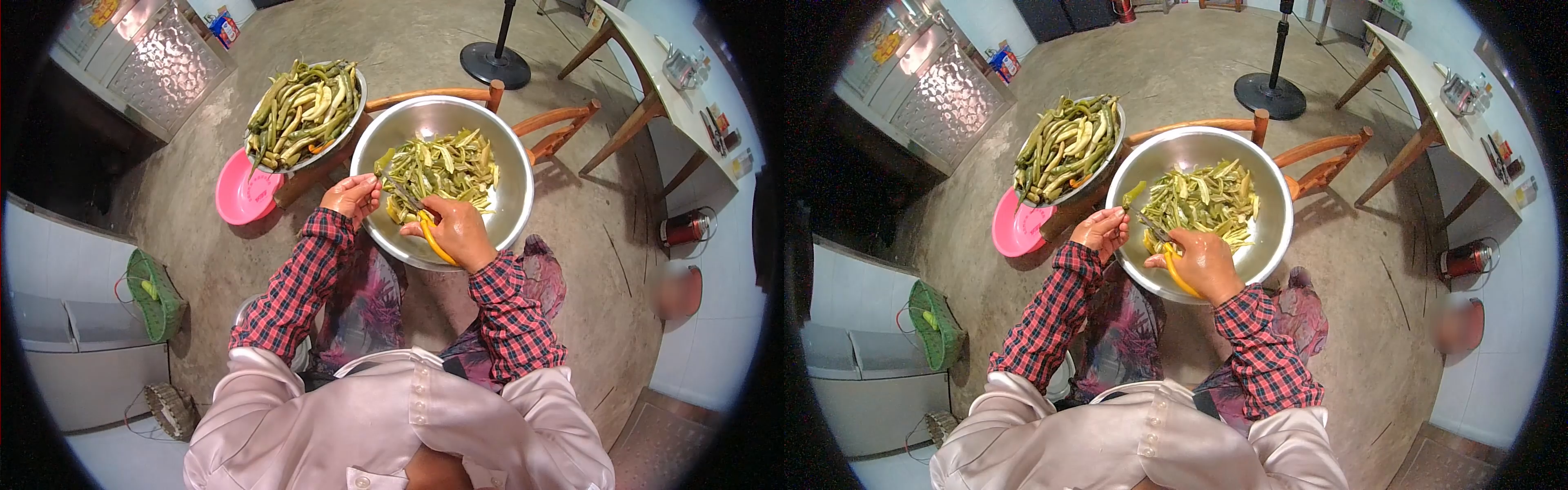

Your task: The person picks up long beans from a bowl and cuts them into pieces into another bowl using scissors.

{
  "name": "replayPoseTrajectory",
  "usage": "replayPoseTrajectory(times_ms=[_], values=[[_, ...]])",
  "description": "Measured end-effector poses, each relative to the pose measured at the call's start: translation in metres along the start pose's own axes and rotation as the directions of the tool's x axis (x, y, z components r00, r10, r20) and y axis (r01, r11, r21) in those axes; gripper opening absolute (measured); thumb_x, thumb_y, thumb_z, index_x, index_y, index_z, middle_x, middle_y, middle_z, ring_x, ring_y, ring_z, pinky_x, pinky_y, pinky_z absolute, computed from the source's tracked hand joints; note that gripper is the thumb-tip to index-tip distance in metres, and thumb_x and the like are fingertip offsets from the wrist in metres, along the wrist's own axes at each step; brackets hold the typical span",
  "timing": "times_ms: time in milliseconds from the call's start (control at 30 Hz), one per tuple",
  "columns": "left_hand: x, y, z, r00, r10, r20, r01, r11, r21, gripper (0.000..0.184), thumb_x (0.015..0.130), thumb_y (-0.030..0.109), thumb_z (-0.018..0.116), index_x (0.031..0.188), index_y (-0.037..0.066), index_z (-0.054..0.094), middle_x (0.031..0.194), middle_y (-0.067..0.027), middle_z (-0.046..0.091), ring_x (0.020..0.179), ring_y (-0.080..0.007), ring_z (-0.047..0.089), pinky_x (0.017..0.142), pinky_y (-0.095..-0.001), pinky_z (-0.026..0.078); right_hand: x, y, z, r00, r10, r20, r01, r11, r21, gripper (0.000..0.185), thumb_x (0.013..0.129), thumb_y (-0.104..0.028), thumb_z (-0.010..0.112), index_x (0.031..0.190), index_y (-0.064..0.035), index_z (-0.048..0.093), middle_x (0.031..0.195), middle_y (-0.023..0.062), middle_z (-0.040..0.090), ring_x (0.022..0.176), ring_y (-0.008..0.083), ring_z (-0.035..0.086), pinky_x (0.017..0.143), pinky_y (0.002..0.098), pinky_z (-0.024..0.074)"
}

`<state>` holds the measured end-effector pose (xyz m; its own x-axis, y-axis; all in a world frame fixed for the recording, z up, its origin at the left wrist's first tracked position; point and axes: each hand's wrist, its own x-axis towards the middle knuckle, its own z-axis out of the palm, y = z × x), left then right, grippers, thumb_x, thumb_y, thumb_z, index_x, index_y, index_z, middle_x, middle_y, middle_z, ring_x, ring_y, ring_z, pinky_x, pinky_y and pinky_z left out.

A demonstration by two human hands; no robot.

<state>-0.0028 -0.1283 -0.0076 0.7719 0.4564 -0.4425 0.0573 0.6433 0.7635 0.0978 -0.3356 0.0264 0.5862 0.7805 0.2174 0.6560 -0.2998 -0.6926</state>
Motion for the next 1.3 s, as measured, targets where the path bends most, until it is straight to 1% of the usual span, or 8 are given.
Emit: replayPoseTrajectory(times_ms=[133,367,667,767,867,1067,1167,1300], values=[[0.001,0.002,0.002,0.998,0.026,-0.063,-0.022,0.997,0.068,0.021,0.088,0.009,0.067,0.105,-0.001,0.059,0.087,-0.0068,0.064,0.07,-0.0126,0.062,0.065,-0.0265,0.055,0.0,0.002,0.002,0.999,-0.028,-0.04,0.027,1.0,-0.014,0.055,0.064,-0.056,0.078,0.082,-0.0054,0.066,0.069,0.0169,0.063,0.067,0.0376,0.062,0.059,0.0437,0.0488],[0.002,0.006,0.004,0.992,0.051,-0.116,-0.036,0.992,0.124,0.02,0.085,0.01,0.07,0.101,-0.001,0.061,0.084,-0.0066,0.064,0.068,-0.0123,0.061,0.062,-0.0256,0.053,0.001,0.01,0.008,0.999,-0.051,-0.016,0.051,0.999,-0.004,0.056,0.064,-0.056,0.077,0.077,-0.0032,0.062,0.065,0.0182,0.06,0.064,0.0381,0.062,0.056,0.043,0.0476],[-0.005,0.009,0.014,0.96,0.233,-0.156,-0.182,0.941,0.286,0.016,0.084,0.009,0.071,0.095,0.0,0.063,0.084,-0.0061,0.066,0.07,-0.0125,0.062,0.065,-0.026,0.054,0.001,0.001,0.003,1.0,-0.021,-0.01,0.021,0.999,0.029,0.058,0.065,-0.057,0.077,0.08,-0.0026,0.064,0.067,0.0176,0.061,0.065,0.0375,0.062,0.057,0.0424,0.048],[-0.002,0.01,0.012,0.962,0.214,-0.168,-0.161,0.946,0.28,0.016,0.084,0.008,0.071,0.094,-0.001,0.063,0.085,-0.0066,0.066,0.07,-0.0129,0.063,0.067,-0.0263,0.055,0.002,0.0,0.003,1.0,-0.011,0.008,0.011,0.998,0.065,0.058,0.065,-0.058,0.076,0.081,-0.0031,0.065,0.069,0.0177,0.062,0.066,0.0371,0.062,0.059,0.0422,0.0484],[-0.007,0.009,0.017,0.956,0.246,-0.159,-0.194,0.939,0.286,0.016,0.084,0.007,0.071,0.095,-0.001,0.063,0.086,-0.0074,0.067,0.07,-0.0131,0.064,0.067,-0.0264,0.055,0.001,-0.001,0.003,0.999,0.001,0.032,-0.003,0.998,0.059,0.058,0.064,-0.057,0.077,0.081,-0.0033,0.065,0.07,0.0178,0.062,0.068,0.0369,0.063,0.06,0.0425,0.0486],[-0.011,0.001,0.02,0.896,0.435,-0.083,-0.363,0.828,0.427,0.012,0.083,0.006,0.07,0.09,-0.003,0.066,0.081,-0.0083,0.068,0.07,-0.0128,0.065,0.067,-0.0261,0.054,0.0,-0.001,0.004,1.0,0.0,0.003,0.0,0.999,0.054,0.057,0.064,-0.056,0.077,0.081,-0.0032,0.065,0.07,0.0185,0.062,0.068,0.0377,0.062,0.06,0.0431,0.0483],[-0.014,0.0,0.024,0.889,0.453,-0.062,-0.381,0.809,0.448,0.012,0.083,0.005,0.07,0.09,-0.003,0.066,0.081,-0.0083,0.068,0.07,-0.0133,0.064,0.067,-0.0255,0.054,0.0,-0.001,0.006,1.0,0.001,-0.005,-0.001,0.999,0.033,0.056,0.064,-0.055,0.078,0.08,-0.0029,0.065,0.069,0.0188,0.061,0.068,0.0381,0.062,0.06,0.043,0.0484],[-0.013,0.0,0.022,0.91,0.406,-0.087,-0.334,0.839,0.429,0.013,0.083,0.006,0.072,0.091,-0.002,0.065,0.084,-0.0081,0.068,0.07,-0.0134,0.065,0.067,-0.0256,0.055,0.0,0.004,0.012,1.0,-0.003,-0.014,0.004,0.997,0.072,0.054,0.064,-0.051,0.08,0.078,-0.0019,0.063,0.067,0.0191,0.06,0.066,0.039,0.061,0.059,0.0429,0.0482]])
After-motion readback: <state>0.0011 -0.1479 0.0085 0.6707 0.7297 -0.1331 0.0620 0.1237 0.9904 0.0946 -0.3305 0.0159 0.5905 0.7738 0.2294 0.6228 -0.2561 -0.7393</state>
